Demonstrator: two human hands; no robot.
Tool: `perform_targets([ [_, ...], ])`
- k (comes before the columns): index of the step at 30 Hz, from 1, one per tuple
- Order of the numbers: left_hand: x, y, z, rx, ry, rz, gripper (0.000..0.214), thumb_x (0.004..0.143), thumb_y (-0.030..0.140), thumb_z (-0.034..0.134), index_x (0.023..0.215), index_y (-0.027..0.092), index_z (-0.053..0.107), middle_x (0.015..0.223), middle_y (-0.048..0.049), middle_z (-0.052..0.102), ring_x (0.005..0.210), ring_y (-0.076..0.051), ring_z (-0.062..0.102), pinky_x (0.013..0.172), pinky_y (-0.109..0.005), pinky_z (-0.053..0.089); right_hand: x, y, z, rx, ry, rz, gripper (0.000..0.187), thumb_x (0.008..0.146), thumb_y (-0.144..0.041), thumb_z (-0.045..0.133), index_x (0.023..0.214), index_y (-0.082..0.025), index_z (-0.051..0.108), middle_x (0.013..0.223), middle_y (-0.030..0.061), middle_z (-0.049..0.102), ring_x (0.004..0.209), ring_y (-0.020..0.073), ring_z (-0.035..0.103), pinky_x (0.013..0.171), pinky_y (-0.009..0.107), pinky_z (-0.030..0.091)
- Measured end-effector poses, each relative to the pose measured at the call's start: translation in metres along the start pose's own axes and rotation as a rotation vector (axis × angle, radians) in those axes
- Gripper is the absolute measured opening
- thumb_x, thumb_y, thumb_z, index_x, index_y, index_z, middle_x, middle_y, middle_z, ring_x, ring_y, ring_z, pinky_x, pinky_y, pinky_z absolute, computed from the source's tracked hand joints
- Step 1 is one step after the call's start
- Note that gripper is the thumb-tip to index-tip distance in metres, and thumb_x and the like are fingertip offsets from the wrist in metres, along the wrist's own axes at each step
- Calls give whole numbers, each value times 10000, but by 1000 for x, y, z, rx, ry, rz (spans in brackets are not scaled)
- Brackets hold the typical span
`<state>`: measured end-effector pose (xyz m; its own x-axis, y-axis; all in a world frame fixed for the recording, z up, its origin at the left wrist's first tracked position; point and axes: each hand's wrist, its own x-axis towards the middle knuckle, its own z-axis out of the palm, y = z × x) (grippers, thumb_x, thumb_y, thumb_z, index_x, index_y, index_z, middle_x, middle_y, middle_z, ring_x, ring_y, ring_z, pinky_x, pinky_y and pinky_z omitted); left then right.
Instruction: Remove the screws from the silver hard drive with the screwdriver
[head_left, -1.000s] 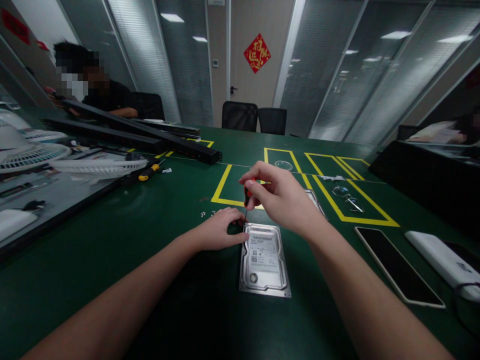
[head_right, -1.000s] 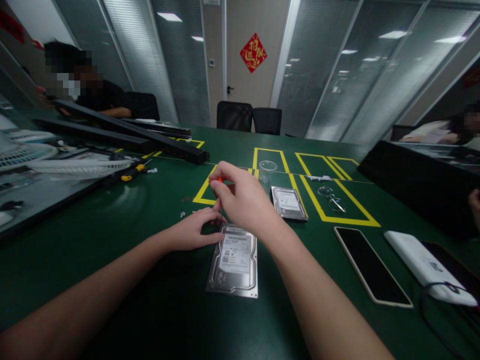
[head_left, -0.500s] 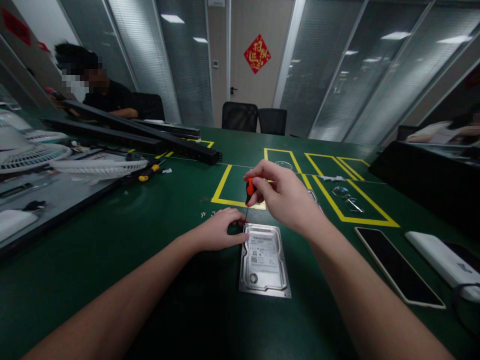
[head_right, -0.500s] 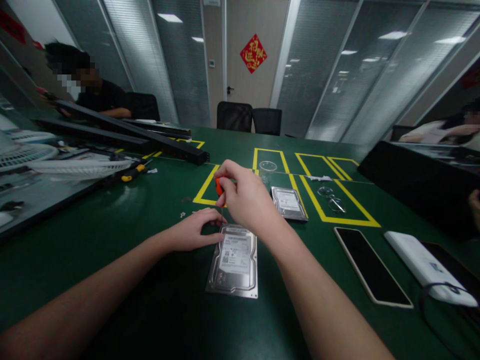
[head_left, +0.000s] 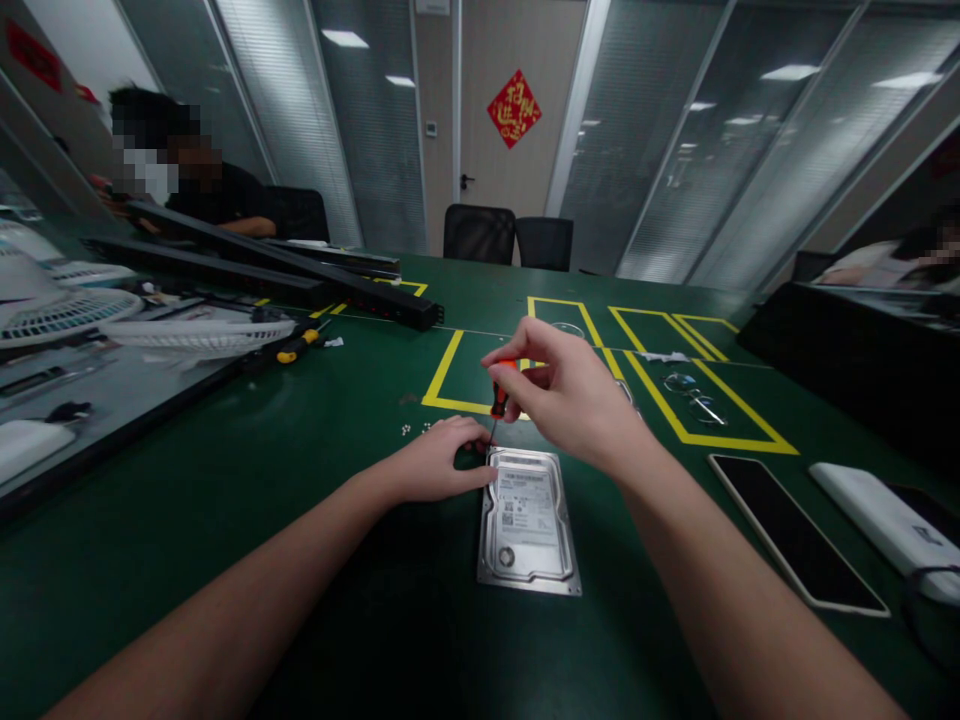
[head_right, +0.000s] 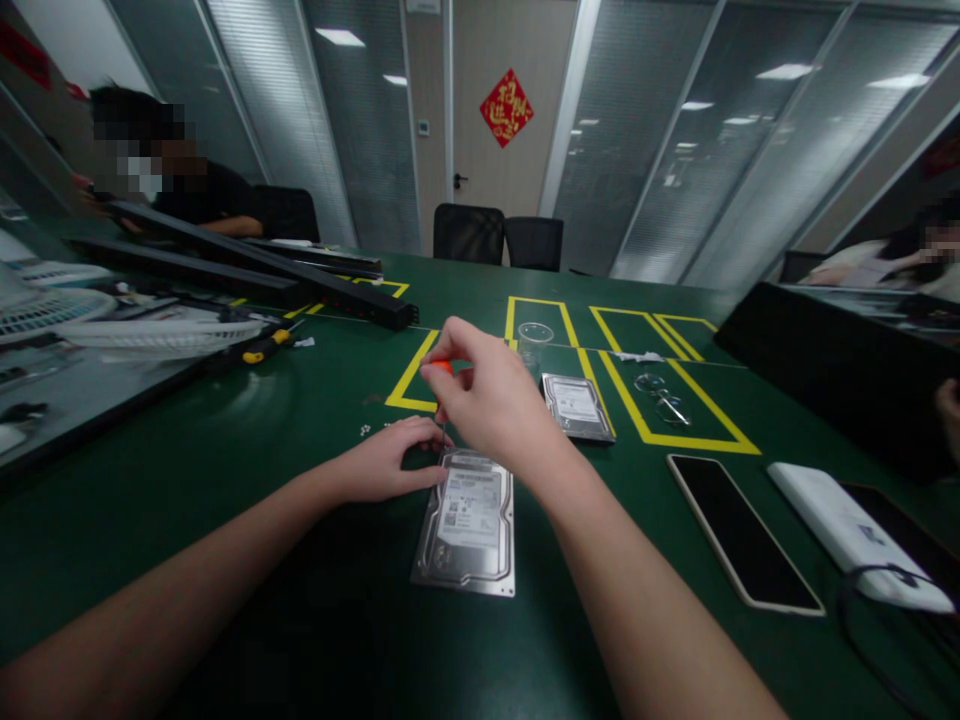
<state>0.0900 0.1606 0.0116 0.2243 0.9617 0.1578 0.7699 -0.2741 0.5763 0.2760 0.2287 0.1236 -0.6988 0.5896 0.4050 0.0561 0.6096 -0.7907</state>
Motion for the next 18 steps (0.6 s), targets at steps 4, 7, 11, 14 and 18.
perform_targets([
  [4, 0, 0, 0, 9, 1, 0, 389, 895, 493, 708, 1144, 195, 701, 1174, -110, 706, 1116, -292, 639, 993, -442, 505, 0, -3, -1, -5, -27, 16, 97, 943, -207, 599, 900, -234, 516, 908, -16, 649, 592, 110, 657, 520, 258, 498],
  [7, 0, 1, 0, 14, 3, -4, 396, 895, 501, 708, 1147, 196, 699, 1177, -111, 708, 1115, -294, 642, 992, -441, 508, -1, -1, -1, -32, -24, 4, 94, 934, -199, 603, 923, -237, 517, 945, -8, 668, 607, 109, 649, 546, 265, 503],
  [11, 0, 1, 0, 5, 2, -8, 411, 895, 509, 709, 1161, 197, 696, 1184, -114, 708, 1129, -296, 638, 1000, -444, 507, -1, 4, 0, -53, -8, 8, 126, 926, -194, 622, 976, -243, 518, 1058, 5, 691, 610, 101, 646, 573, 270, 511],
  [14, 1, 1, 0, 2, -5, -10, 405, 899, 499, 705, 1162, 191, 697, 1185, -116, 703, 1131, -297, 631, 1008, -452, 502, 0, 6, 1, -69, -11, 16, 144, 927, -178, 618, 1021, -249, 536, 1093, 7, 687, 618, 99, 652, 593, 273, 519],
  [18, 0, 2, -1, -1, -2, -11, 408, 896, 498, 706, 1155, 182, 698, 1184, -116, 701, 1129, -296, 629, 1010, -456, 500, -1, 3, 0, -56, -75, 19, 113, 969, -174, 550, 1053, -248, 562, 971, 3, 682, 677, 134, 692, 631, 290, 538],
])
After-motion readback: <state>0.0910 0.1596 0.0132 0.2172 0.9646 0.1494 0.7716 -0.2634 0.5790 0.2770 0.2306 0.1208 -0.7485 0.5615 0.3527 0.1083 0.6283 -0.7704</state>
